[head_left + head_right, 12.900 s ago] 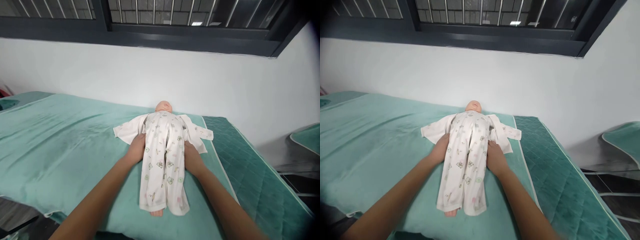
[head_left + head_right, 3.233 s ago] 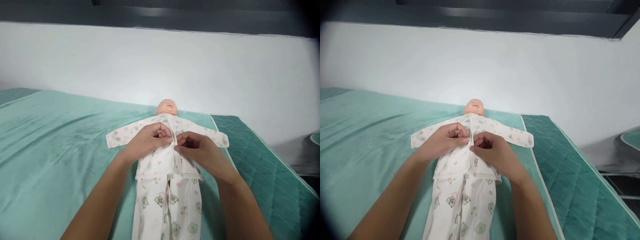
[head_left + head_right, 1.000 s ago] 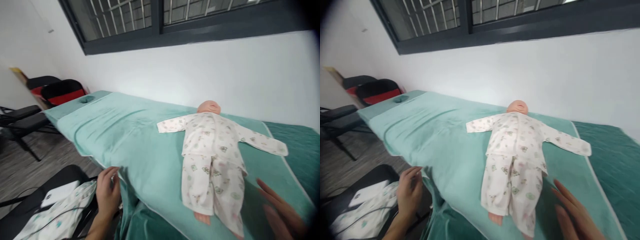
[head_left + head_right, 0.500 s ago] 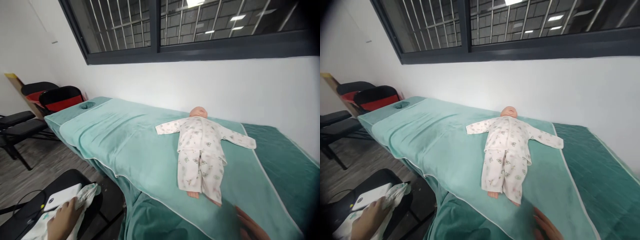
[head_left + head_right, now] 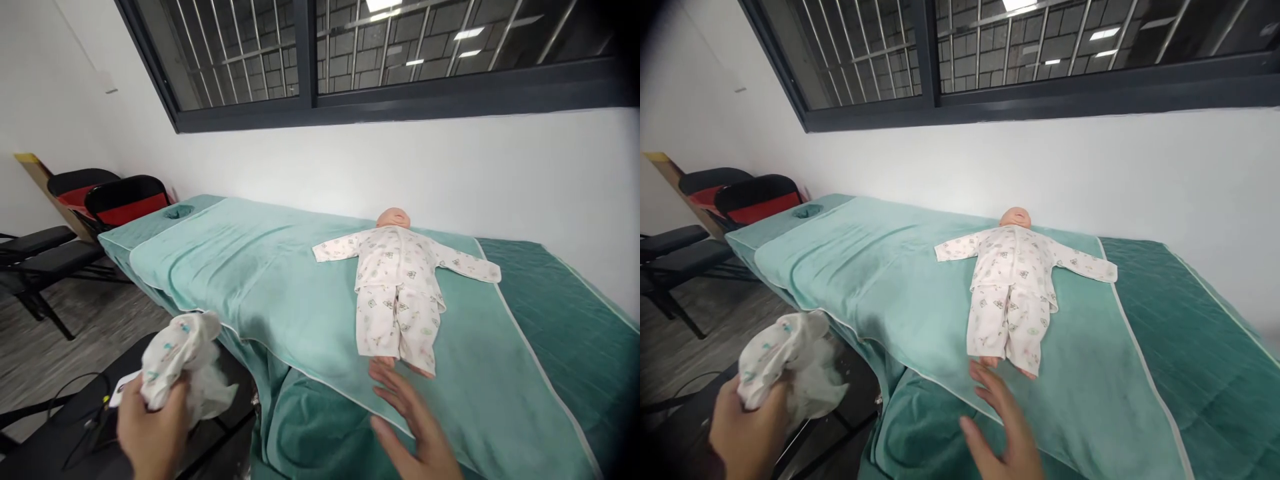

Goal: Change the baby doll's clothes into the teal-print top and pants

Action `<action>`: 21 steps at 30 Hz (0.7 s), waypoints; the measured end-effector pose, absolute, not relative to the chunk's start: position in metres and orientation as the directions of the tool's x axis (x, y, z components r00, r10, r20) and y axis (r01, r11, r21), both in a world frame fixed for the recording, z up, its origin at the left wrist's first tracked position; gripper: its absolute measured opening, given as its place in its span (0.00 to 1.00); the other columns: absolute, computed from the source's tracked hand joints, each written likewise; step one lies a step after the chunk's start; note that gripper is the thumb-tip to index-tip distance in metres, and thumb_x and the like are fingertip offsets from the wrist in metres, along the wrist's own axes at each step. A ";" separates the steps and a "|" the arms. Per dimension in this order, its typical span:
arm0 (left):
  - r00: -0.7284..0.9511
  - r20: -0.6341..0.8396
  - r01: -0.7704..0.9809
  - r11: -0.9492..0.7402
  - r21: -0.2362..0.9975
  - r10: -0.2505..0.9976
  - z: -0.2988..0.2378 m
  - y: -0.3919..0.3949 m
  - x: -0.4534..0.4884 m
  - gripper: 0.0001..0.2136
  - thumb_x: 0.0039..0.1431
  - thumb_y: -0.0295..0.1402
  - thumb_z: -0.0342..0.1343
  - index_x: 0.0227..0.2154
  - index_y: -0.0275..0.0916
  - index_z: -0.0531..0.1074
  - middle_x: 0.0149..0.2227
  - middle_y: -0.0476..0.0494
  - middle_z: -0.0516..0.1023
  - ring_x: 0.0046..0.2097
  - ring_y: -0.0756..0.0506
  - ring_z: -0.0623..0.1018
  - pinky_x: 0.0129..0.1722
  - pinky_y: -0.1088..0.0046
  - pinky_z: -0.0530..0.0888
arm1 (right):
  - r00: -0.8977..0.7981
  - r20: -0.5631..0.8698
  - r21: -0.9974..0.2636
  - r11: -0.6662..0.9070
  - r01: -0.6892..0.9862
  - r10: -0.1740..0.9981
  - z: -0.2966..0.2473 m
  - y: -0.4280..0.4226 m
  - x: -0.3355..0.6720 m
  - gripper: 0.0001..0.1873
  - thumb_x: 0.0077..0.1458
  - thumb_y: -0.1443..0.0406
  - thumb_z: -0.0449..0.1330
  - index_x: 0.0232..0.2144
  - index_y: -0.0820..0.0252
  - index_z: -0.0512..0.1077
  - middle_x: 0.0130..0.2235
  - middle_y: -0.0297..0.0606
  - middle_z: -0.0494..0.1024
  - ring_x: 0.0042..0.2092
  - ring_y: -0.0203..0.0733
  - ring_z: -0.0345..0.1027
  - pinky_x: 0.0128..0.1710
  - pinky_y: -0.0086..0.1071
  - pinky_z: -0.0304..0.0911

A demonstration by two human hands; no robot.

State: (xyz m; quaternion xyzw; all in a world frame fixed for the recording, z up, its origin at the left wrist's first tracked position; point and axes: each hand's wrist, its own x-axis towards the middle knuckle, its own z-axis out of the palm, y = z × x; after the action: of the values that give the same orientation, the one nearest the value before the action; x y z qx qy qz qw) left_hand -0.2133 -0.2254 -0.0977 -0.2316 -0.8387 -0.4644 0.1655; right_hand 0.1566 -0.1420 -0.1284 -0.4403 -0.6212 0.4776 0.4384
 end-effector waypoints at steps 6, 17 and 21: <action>-0.849 0.232 0.308 0.089 0.947 0.475 -0.043 -0.181 -0.084 0.21 0.47 0.40 0.61 0.46 0.38 0.75 0.41 0.44 0.78 0.42 0.41 0.77 0.43 0.66 0.73 | -0.561 0.143 -0.980 0.039 -0.193 0.816 -0.085 -0.135 0.101 0.60 0.45 0.48 0.71 0.71 0.45 0.42 0.73 0.39 0.44 0.72 0.53 0.39 0.70 0.48 0.44; 0.082 0.258 0.107 -0.266 0.958 0.963 -0.053 -0.124 0.010 0.22 0.68 0.41 0.47 0.63 0.47 0.61 0.64 0.39 0.64 0.62 0.41 0.68 0.63 0.59 0.66 | -0.046 0.038 -0.989 0.031 -0.146 0.998 -0.054 -0.120 0.173 0.30 0.46 0.52 0.71 0.50 0.58 0.73 0.43 0.42 0.82 0.40 0.47 0.77 0.36 0.34 0.72; 0.109 0.360 0.296 -0.376 0.878 0.926 -0.089 -0.114 0.009 0.20 0.67 0.38 0.51 0.60 0.47 0.64 0.60 0.39 0.67 0.58 0.42 0.72 0.60 0.59 0.70 | 0.272 0.284 -0.910 0.169 0.378 0.920 -0.030 -0.088 0.253 0.26 0.51 0.50 0.66 0.50 0.54 0.73 0.43 0.41 0.80 0.39 0.49 0.75 0.36 0.37 0.70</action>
State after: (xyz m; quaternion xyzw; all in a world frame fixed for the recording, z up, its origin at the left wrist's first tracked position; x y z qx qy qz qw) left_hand 0.0088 -0.1144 -0.0891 -0.6710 -0.4555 -0.4878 -0.3229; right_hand 0.2526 -0.0875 -0.0304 -0.5925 -0.5475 0.2537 0.5336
